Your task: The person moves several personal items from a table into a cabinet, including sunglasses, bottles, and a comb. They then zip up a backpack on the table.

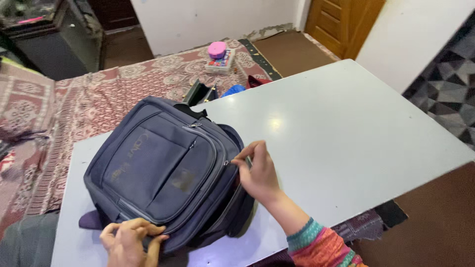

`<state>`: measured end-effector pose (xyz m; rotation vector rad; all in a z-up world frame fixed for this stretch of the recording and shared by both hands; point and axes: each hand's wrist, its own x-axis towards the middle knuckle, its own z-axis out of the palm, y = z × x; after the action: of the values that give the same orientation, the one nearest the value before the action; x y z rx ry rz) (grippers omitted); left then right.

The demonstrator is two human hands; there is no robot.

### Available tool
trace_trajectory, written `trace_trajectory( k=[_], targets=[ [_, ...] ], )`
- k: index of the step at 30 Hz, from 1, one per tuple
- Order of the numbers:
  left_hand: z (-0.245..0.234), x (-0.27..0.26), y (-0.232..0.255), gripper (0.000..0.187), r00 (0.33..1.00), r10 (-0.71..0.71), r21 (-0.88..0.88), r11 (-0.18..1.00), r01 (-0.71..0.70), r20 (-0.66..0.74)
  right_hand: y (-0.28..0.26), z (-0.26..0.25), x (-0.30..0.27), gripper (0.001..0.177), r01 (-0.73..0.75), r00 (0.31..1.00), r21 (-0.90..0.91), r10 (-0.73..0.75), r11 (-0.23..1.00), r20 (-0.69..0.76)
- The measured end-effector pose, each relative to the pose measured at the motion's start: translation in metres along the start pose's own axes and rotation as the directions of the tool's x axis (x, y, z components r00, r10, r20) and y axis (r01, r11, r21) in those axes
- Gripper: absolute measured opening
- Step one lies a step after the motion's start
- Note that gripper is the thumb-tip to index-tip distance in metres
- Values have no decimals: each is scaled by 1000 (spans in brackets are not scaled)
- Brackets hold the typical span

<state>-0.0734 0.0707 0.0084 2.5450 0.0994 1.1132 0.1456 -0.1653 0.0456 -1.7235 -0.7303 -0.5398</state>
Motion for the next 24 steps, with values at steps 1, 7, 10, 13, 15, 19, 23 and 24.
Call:
trace_trajectory(
  k=[1, 7, 10, 13, 15, 19, 23, 24],
  targets=[
    [-5, 1, 0, 53, 1000, 0, 37, 999, 0, 1, -4, 2, -3, 38, 73, 997, -29, -73, 997, 11],
    [-3, 30, 58, 56, 994, -5, 31, 999, 8, -106, -28, 6, -19, 32, 141, 989, -16, -140, 990, 52],
    [24, 50, 98, 61, 987, 104, 68, 993, -96, -121, -37, 1, -23, 34, 245, 968, 13, -245, 970, 58],
    [39, 61, 117, 57, 982, 159, 199, 970, -137, -100, -42, -4, -27, 34, 329, 941, 43, -331, 943, 66],
    [45, 65, 120, 52, 978, 178, 277, 950, -142, -110, -40, -5, -29, 36, 343, 936, 40, -345, 939, 74],
    [48, 60, 117, 45, 985, 135, 210, 971, -110, -107, -26, 2, -28, 38, 40, 988, 267, -78, 963, 132],
    [43, 52, 113, 46, 986, 114, 149, 984, -95, -126, -8, 12, -10, 41, -130, 984, 348, 79, 928, 157],
    [41, 50, 112, 47, 986, 104, 128, 988, -88, -129, -4, 16, -4, 43, -108, 985, 299, 60, 948, 164]
  ],
)
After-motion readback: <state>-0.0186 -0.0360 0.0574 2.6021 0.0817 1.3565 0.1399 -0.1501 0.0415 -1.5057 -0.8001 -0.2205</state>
